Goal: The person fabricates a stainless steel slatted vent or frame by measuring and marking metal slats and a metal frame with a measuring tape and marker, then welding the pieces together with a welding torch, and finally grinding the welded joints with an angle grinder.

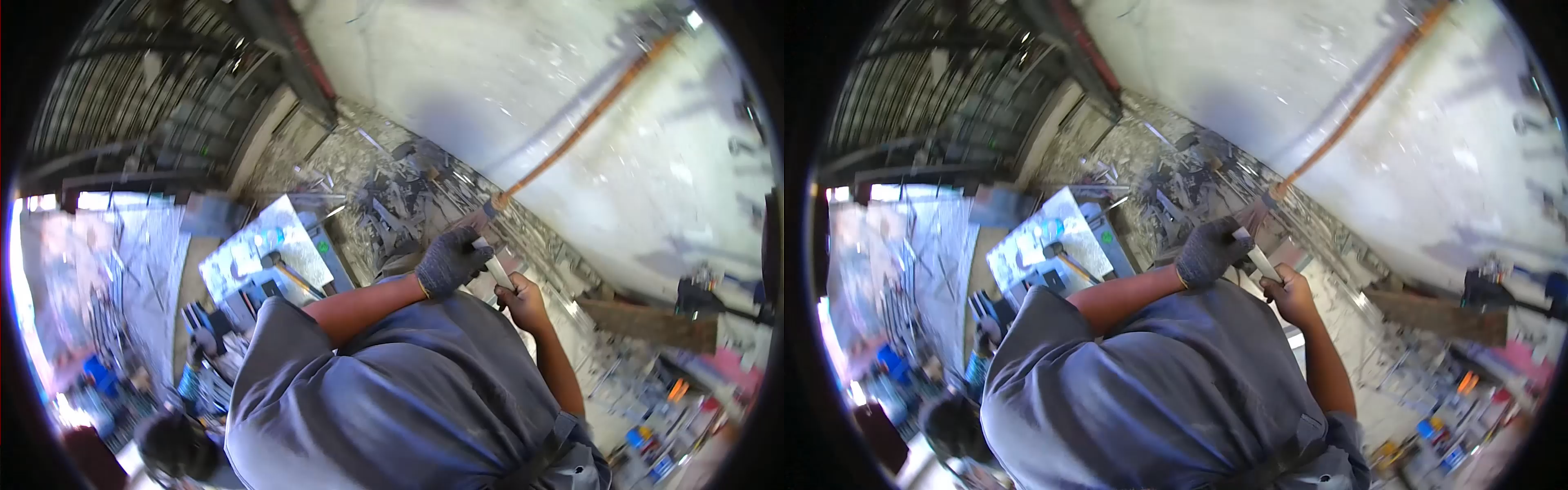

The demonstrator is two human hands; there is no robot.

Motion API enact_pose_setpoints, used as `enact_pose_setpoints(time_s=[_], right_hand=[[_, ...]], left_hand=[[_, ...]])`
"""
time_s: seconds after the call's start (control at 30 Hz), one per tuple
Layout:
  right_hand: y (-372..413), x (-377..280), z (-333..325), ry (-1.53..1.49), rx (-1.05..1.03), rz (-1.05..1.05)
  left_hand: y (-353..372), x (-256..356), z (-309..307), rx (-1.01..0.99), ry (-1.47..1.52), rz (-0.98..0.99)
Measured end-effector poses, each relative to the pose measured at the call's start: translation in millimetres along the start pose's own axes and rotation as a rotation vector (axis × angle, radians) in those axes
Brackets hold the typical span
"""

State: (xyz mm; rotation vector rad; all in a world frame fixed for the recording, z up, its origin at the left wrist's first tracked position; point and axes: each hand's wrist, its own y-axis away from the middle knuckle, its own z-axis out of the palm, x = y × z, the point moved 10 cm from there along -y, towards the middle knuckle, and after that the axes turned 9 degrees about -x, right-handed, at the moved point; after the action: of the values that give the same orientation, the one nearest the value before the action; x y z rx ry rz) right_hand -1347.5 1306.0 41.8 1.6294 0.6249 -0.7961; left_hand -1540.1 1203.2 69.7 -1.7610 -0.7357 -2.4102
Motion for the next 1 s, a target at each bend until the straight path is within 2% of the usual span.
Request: enact_pose_setpoints(time_s=[0.03, 0.07, 0.17, 0.27, 0.3, 0.37, 0.47, 0.53, 0.6, 0.8, 0.93, 1.0], right_hand=[[11.7, -1.0, -4.1, 0.016, 0.057, 0.04], [23.0, 6.6, -7.6, 0.011, 0.095, 0.067], [68.4, 23.8, -22.3, 0.112, 0.284, 0.162], [120.8, 60.7, -2.0, 0.013, 0.408, 0.249], [134.7, 79.1, 9.5, 0.046, 0.446, 0.194], [165.7, 116.9, 36.5, -0.07, 0.516, 0.251], [203.7, 154.0, 79.8, -0.291, 0.598, 0.341], [226.2, 161.8, 95.3, -0.408, 0.702, 0.318], [243.8, 171.9, 102.5, -0.512, 0.76, 0.276], [293.5, 209.6, 95.8, -0.627, 0.787, 0.284], [345.5, 276.2, 77.0, -0.667, 0.805, 0.311], [375.6, 324.9, 65.6, -0.633, 0.929, 0.179]], left_hand=[[-6.2, -15.5, 1.1, -0.029, 0.001, 0.012], [-10.1, -8.0, -4.8, 0.015, -0.386, 0.149], [-22.2, -17.2, 12.4, -0.257, -0.33, -0.016], [-37.8, -21.2, 32.5, -0.377, -0.525, 0.068], [-45.0, -34.4, 38.6, -0.393, -0.55, 0.113], [-45.7, -32.6, 65.0, -0.457, -0.413, -0.045], [-57.2, -52.8, 91.9, -0.629, -0.761, 0.256], [-75.4, -109.1, 89.9, -0.685, -0.575, 0.085], [-70.0, -123.0, 120.2, -0.67, -0.265, -0.318], [-84.0, -121.3, 226.2, -0.785, -0.417, -0.351], [-64.3, -128.2, 339.8, -0.832, -0.502, -0.368], [-58.8, -147.6, 413.8, -0.949, -0.604, -0.315]])
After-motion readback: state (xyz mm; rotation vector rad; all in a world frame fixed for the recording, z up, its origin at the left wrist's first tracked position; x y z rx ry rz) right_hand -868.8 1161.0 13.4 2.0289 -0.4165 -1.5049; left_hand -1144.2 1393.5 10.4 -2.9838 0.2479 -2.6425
